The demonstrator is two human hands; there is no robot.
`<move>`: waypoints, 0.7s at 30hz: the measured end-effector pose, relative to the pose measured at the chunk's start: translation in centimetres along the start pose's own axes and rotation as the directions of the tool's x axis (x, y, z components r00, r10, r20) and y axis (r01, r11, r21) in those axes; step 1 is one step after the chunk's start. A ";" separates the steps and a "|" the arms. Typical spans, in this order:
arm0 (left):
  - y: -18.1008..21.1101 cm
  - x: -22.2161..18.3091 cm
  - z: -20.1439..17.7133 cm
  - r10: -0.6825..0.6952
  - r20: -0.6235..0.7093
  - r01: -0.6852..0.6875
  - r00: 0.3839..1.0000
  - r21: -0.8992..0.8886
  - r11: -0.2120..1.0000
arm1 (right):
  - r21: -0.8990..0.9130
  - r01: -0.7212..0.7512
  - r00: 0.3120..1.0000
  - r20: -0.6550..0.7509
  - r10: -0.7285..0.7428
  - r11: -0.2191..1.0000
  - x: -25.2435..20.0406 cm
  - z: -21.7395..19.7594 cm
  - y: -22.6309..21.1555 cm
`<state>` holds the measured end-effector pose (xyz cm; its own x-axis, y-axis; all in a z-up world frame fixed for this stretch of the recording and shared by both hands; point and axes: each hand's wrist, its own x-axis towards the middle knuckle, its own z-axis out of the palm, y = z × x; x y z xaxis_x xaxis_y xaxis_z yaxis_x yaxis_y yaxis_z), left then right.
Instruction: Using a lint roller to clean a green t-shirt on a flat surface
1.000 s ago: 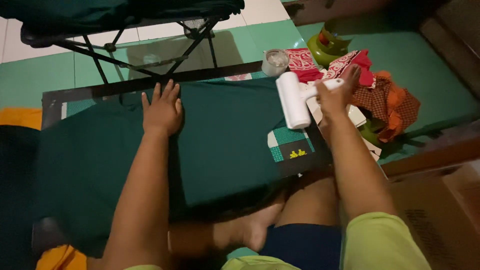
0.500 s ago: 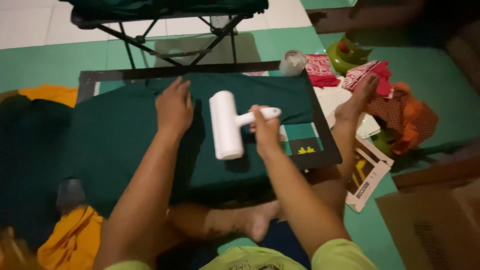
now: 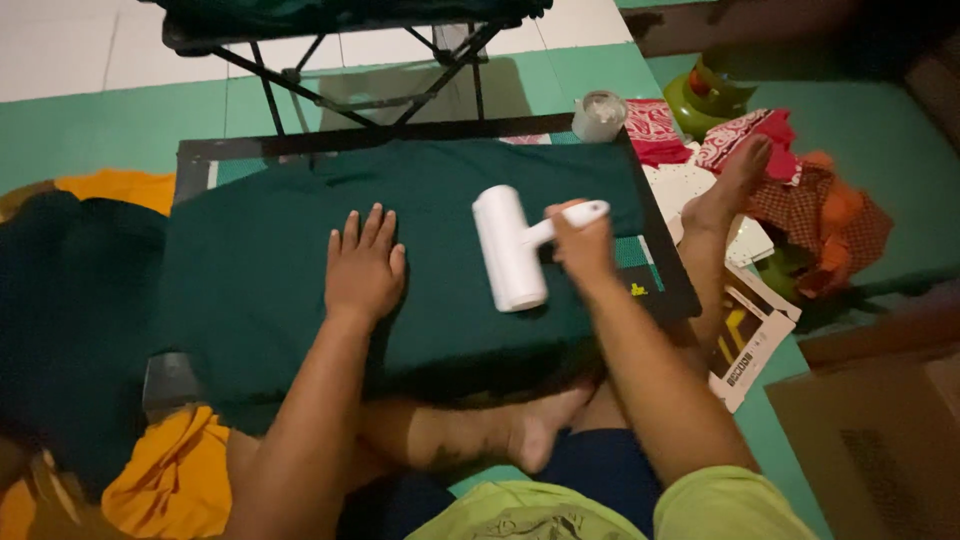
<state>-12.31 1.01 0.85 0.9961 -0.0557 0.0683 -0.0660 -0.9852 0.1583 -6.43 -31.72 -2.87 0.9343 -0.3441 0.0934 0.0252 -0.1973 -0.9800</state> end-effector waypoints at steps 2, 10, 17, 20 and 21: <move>-0.1 -0.1 0.0 0.009 0.014 -0.008 1.000 -0.013 1.000 | -0.015 0.026 0.999 -0.035 -0.027 1.000 2.1 -4.0 1.4; -0.5 0.1 0.9 0.008 -0.026 -0.008 1.000 -0.020 1.000 | 0.103 0.073 0.986 -0.159 -0.056 0.992 3.4 -10.8 0.7; -0.1 2.9 1.4 0.080 -0.119 -0.088 0.990 -0.066 0.994 | 0.246 -0.100 0.993 -0.037 0.113 0.964 -6.1 1.3 -3.2; 0.2 3.5 0.8 0.121 -0.046 -0.124 0.992 -0.055 0.991 | 0.308 -0.166 0.985 0.104 0.141 0.937 -9.1 6.6 -2.5; 0.3 3.5 0.1 0.111 0.006 -0.111 0.994 -0.038 0.993 | 0.323 -0.188 0.976 0.167 0.139 0.928 -9.5 8.2 -1.9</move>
<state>-8.89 0.53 1.08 0.9829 -0.1659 0.0795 -0.1781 -0.9661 0.1866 -12.49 -20.55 -3.31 0.9749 -0.2098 -0.0749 -0.0373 0.1776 -0.9834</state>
